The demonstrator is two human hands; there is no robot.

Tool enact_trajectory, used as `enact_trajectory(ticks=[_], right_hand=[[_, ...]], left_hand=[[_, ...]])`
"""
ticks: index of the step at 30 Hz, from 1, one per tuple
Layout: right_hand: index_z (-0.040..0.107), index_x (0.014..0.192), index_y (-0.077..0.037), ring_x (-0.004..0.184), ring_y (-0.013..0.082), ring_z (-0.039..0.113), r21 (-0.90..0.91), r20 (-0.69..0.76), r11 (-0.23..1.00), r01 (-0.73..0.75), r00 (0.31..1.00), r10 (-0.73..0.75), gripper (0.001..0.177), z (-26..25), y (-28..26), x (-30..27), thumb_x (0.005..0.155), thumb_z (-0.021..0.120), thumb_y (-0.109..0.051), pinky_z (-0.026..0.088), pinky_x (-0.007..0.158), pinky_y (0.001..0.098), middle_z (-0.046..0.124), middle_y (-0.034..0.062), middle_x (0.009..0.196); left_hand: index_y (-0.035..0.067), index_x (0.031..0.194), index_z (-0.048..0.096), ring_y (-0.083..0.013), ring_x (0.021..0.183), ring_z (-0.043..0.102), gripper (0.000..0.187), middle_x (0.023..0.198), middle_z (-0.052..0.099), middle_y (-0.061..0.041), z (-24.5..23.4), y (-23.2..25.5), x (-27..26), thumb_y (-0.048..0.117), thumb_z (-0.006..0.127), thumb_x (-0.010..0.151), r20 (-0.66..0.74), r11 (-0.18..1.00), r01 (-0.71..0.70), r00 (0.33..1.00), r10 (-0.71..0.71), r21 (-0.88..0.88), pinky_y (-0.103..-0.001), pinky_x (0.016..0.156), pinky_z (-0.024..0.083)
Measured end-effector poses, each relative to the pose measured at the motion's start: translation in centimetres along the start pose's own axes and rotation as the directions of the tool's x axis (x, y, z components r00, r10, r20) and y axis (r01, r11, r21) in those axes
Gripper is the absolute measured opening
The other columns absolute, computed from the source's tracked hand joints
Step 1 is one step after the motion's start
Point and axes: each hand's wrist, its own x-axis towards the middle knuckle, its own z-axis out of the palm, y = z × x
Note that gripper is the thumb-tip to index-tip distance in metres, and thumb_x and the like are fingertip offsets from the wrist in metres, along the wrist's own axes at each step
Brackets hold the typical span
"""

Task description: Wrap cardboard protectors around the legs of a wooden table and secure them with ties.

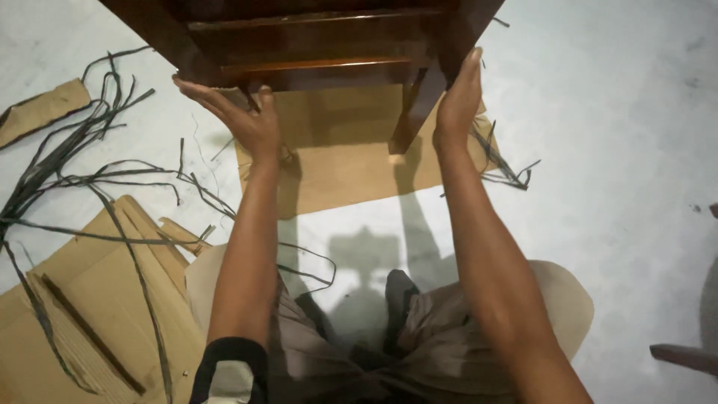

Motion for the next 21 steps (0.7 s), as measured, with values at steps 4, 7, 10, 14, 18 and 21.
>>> enact_trajectory(ticks=[4,7,10,14,18,21], right_hand=[[0.054,0.143,-0.011,0.121,0.0264,0.063,-0.152,-0.03,0.986,0.068,0.997,-0.073,0.07,-0.2,0.1,-2.7,0.105,0.022,-0.059,0.047,0.101,0.0405,0.066,0.0113,0.132],[0.057,0.139,-0.012,0.119,0.0227,0.064,-0.164,-0.071,0.986,0.004,0.997,-0.016,0.062,0.1,-0.7,-5.0,0.106,0.024,-0.053,0.049,0.099,0.0378,0.066,0.0096,0.128],[0.058,0.114,-0.006,0.087,0.0148,0.055,-0.155,-0.074,0.986,0.053,0.995,-0.065,0.054,0.4,-1.7,-7.2,0.107,0.027,-0.05,0.044,0.082,0.0323,0.06,0.0038,0.098],[0.056,0.113,-0.007,0.082,0.0115,0.049,-0.135,-0.081,0.989,0.063,0.994,-0.074,0.049,1.1,-1.2,-9.4,0.109,0.03,-0.048,0.042,0.077,0.0298,0.053,0.0005,0.093],[0.056,0.123,-0.003,0.094,0.0158,0.053,-0.228,-0.103,0.962,0.153,0.978,-0.18,0.039,2.2,0.4,-11.7,0.112,0.037,-0.035,0.044,0.086,0.0303,0.055,0.0048,0.107],[0.054,0.121,-0.004,0.091,0.0201,0.052,-0.318,-0.076,0.925,0.209,0.967,-0.244,0.034,3.2,-0.8,-13.5,0.113,0.036,-0.031,0.043,0.082,0.0336,0.052,0.008,0.106]], left_hand=[[0.035,0.166,-0.027,-0.0323,0.167,-0.016,0.111,0.177,-0.02,-0.002,-0.3,-1.6,1.3,0.056,0.067,0.11,0.035,0.999,-0.047,0.998,0.048,-0.016,-0.055,0.143,0.0],[0.023,0.167,-0.02,-0.034,0.169,-0.013,0.124,0.178,-0.017,-0.008,-1.4,-1.6,2.5,0.0,0.073,0.09,0.142,0.997,0.051,0.989,-0.042,-0.062,-0.049,0.144,-0.003],[0.023,0.166,-0.024,-0.0331,0.168,-0.018,0.123,0.176,-0.025,-0.007,-1.4,-2.8,3.5,-0.001,0.072,0.094,0.233,0.989,0.093,0.97,-0.065,-0.114,-0.049,0.143,-0.003],[0.017,0.167,-0.016,-0.0322,0.169,-0.011,0.111,0.178,-0.016,-0.01,-1.2,-4.9,5.3,0.001,0.071,0.099,0.26,0.983,0.079,0.965,-0.033,-0.167,-0.046,0.143,-0.001],[0.026,0.167,-0.015,-0.0334,0.17,-0.007,0.119,0.18,-0.013,-0.009,-1.0,-6.7,7.4,-0.014,0.074,0.099,0.339,0.936,0.118,0.941,0.001,-0.331,-0.048,0.143,-0.001],[0.033,0.165,-0.014,-0.0342,0.17,0.013,0.109,0.181,0.008,-0.013,-1.5,-7.6,8.5,-0.009,0.069,0.107,0.361,0.911,0.142,0.932,0.008,-0.387,-0.043,0.14,0.018]])
